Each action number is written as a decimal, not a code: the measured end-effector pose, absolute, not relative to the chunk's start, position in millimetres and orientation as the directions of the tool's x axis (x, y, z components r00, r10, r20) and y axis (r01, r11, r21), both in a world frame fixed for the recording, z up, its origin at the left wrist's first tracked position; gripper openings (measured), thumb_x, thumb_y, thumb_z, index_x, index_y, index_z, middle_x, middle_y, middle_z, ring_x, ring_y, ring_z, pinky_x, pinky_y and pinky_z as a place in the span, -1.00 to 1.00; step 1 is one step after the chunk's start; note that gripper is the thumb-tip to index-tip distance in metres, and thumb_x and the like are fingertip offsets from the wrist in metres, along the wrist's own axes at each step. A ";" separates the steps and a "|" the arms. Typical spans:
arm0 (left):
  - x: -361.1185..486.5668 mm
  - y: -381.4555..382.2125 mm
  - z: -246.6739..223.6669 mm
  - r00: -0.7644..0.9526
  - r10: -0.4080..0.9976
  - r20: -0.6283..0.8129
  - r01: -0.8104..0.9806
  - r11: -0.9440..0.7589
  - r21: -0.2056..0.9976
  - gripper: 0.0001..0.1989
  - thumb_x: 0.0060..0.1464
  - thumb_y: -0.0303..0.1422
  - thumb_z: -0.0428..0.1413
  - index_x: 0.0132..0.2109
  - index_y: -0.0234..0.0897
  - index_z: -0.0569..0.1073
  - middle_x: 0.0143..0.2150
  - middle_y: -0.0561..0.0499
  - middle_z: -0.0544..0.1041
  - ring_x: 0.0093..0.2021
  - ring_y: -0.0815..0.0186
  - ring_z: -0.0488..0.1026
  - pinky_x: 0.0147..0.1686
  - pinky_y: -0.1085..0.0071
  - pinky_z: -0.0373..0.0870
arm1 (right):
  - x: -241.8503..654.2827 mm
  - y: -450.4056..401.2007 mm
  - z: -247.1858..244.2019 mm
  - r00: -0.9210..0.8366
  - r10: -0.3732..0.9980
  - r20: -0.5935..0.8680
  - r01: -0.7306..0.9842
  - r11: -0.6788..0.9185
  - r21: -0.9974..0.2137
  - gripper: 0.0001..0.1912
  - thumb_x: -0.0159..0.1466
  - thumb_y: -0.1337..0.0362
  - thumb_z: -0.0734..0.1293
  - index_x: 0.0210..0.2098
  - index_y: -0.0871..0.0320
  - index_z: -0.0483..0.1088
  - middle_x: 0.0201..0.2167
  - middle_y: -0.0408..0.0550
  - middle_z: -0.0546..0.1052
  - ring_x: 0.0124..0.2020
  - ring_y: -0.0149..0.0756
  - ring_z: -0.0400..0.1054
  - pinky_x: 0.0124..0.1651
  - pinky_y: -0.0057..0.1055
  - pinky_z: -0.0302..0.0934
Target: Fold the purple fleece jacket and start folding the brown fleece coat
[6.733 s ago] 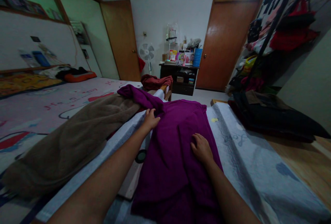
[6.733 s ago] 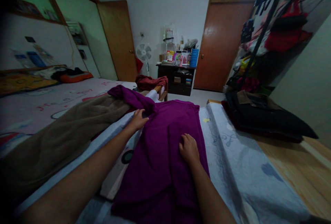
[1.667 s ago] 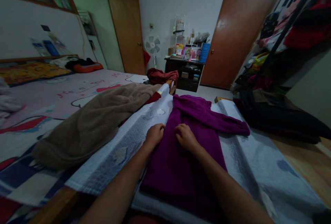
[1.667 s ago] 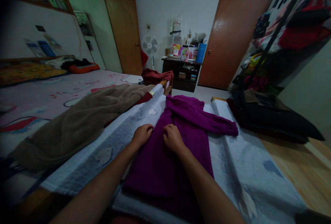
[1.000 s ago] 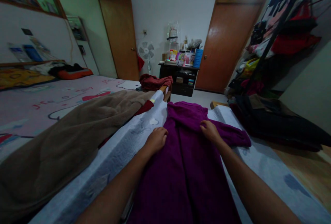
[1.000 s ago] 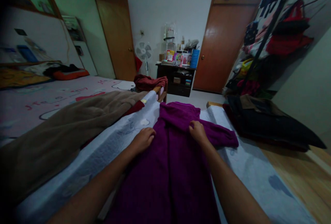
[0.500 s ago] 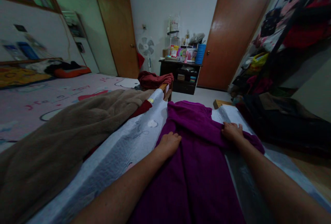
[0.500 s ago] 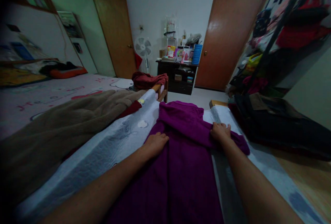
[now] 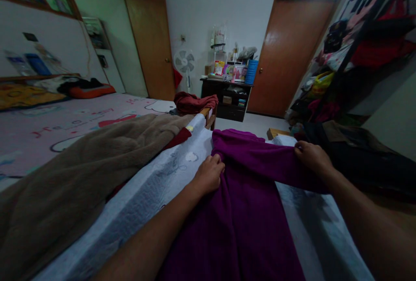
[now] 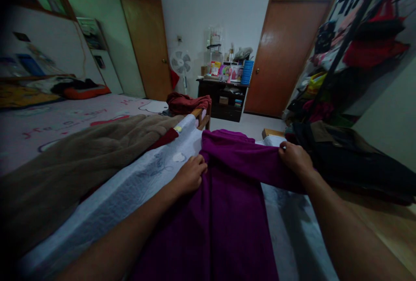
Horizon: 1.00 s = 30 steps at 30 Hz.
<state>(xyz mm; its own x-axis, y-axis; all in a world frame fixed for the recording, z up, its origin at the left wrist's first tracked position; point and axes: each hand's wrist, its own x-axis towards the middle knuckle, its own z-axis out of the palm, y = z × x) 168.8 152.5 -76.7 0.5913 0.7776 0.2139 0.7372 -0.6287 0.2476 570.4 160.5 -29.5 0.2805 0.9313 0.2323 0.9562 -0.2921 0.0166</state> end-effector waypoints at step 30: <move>216.1 158.0 -100.9 0.223 0.969 0.108 0.865 -0.248 0.437 -0.32 -0.10 0.05 0.21 0.02 -0.34 0.28 0.05 -0.31 0.39 0.07 -0.10 0.38 0.00 0.13 0.32 | 402.8 265.2 -74.0 0.093 0.993 0.070 0.976 -0.078 -0.201 -0.66 0.35 0.25 0.10 -0.10 0.12 0.48 -0.07 0.10 0.53 -0.03 -0.09 0.39 -0.02 -0.21 0.17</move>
